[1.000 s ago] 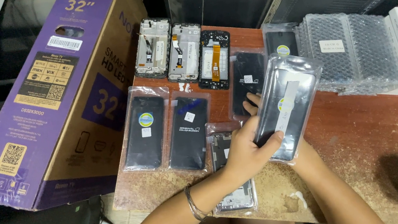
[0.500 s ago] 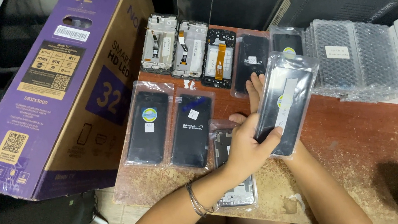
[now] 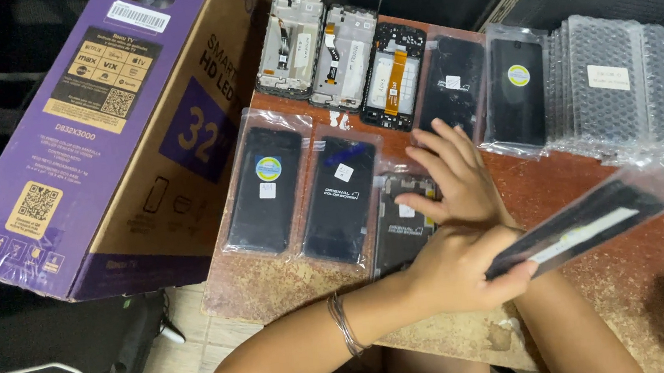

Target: The person handles a mobile phone frame and places it into a plastic sleeve, then organizes packaged phone screens on a wooden desk.

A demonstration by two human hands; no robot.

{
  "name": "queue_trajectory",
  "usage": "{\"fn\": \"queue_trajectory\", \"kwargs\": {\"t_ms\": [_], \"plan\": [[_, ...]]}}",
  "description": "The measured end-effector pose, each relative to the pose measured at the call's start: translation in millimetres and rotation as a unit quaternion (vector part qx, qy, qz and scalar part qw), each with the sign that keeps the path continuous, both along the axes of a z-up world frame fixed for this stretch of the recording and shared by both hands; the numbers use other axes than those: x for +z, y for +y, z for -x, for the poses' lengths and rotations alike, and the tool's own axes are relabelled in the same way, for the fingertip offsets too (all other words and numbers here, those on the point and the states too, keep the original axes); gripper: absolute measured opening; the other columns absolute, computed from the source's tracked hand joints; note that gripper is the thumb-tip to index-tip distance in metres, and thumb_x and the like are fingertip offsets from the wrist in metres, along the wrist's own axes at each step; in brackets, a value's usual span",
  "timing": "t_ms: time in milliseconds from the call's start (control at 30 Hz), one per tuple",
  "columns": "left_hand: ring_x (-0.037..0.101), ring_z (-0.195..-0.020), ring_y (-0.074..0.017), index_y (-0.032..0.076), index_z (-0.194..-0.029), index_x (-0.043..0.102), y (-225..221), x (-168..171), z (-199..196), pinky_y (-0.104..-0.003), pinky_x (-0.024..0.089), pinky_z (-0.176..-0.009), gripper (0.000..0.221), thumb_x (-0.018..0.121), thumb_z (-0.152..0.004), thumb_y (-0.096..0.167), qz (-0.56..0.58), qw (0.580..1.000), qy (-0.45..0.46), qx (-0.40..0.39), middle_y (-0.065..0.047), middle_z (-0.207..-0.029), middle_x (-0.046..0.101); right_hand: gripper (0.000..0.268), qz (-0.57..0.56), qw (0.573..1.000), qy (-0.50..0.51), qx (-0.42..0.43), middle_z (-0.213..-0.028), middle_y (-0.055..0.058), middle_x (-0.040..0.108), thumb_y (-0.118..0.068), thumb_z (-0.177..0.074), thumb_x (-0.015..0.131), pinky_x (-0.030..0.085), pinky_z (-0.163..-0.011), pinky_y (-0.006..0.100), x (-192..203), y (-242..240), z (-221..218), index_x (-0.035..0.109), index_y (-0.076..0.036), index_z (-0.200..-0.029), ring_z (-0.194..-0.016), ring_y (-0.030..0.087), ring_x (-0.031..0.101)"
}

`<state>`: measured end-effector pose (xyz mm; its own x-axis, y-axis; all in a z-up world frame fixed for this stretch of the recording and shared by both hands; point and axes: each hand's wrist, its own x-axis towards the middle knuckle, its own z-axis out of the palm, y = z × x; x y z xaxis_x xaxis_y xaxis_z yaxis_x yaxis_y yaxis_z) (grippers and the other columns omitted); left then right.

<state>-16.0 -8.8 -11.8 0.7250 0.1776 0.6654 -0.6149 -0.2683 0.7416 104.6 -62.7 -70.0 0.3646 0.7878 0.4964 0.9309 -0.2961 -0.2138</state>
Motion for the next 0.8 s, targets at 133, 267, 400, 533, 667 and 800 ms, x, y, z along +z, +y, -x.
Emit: {"fn": "queue_trajectory", "kwargs": {"t_ms": [133,267,400,533,667,800], "plan": [[0.056,-0.049,-0.0298,0.003,-0.083,0.052,-7,-16,4,-0.039,0.038,-0.043,0.021,0.055,-0.084,0.023,-0.086,0.996,0.014,0.008,-0.012,-0.056,0.055,0.048,-0.012,0.999,-0.042,-0.011,-0.126,0.014,0.052,-0.037,-0.083,0.066,0.031,-0.107,0.053,13,-3,3,0.057,-0.002,-0.114,-0.125,0.035,0.042],[0.054,-0.049,-0.0298,0.001,-0.087,0.053,-5,-11,4,-0.038,0.038,-0.043,0.023,0.055,-0.084,0.023,-0.051,0.998,0.011,0.017,-0.013,-0.058,0.054,0.047,-0.036,0.996,-0.086,0.003,-0.105,0.010,0.060,-0.041,-0.078,0.070,0.043,-0.088,0.041,18,-1,10,0.064,-0.001,-0.102,-0.098,0.030,0.053],[0.049,-0.045,-0.0281,0.003,-0.076,0.044,2,0,3,-0.037,0.033,-0.044,0.024,0.052,-0.086,0.023,-0.012,0.999,-0.008,0.030,-0.011,-0.052,0.043,0.066,0.033,0.998,-0.044,0.036,-0.111,0.013,0.055,-0.053,-0.071,0.068,0.043,-0.087,0.043,22,3,26,0.059,-0.001,-0.110,-0.103,0.031,0.051],[0.051,-0.048,-0.0262,0.003,-0.078,0.047,4,2,3,-0.035,0.035,-0.047,0.021,0.055,-0.085,0.021,0.006,0.999,-0.014,0.047,-0.010,-0.054,0.046,0.070,0.044,0.996,-0.081,0.021,-0.111,0.013,0.058,-0.057,-0.067,0.069,0.042,-0.096,0.047,22,7,26,0.061,-0.002,-0.109,-0.109,0.032,0.051],[0.047,-0.048,-0.0250,0.004,-0.074,0.044,4,5,7,-0.035,0.031,-0.047,0.026,0.054,-0.085,0.025,0.040,0.999,0.010,0.034,-0.009,-0.054,0.043,0.069,0.024,0.993,-0.110,0.029,-0.115,0.014,0.058,-0.058,-0.070,0.067,0.039,-0.098,0.050,19,11,25,0.061,-0.002,-0.109,-0.113,0.035,0.051],[0.050,-0.047,-0.0282,0.006,-0.078,0.046,5,9,12,-0.036,0.033,-0.045,0.024,0.055,-0.084,0.028,0.024,0.998,0.007,0.049,-0.011,-0.053,0.045,0.086,0.078,0.991,-0.062,0.090,-0.142,0.015,0.038,-0.069,-0.077,0.040,0.021,-0.112,0.053,40,40,45,0.041,-0.006,-0.135,-0.135,0.034,0.030]]}}
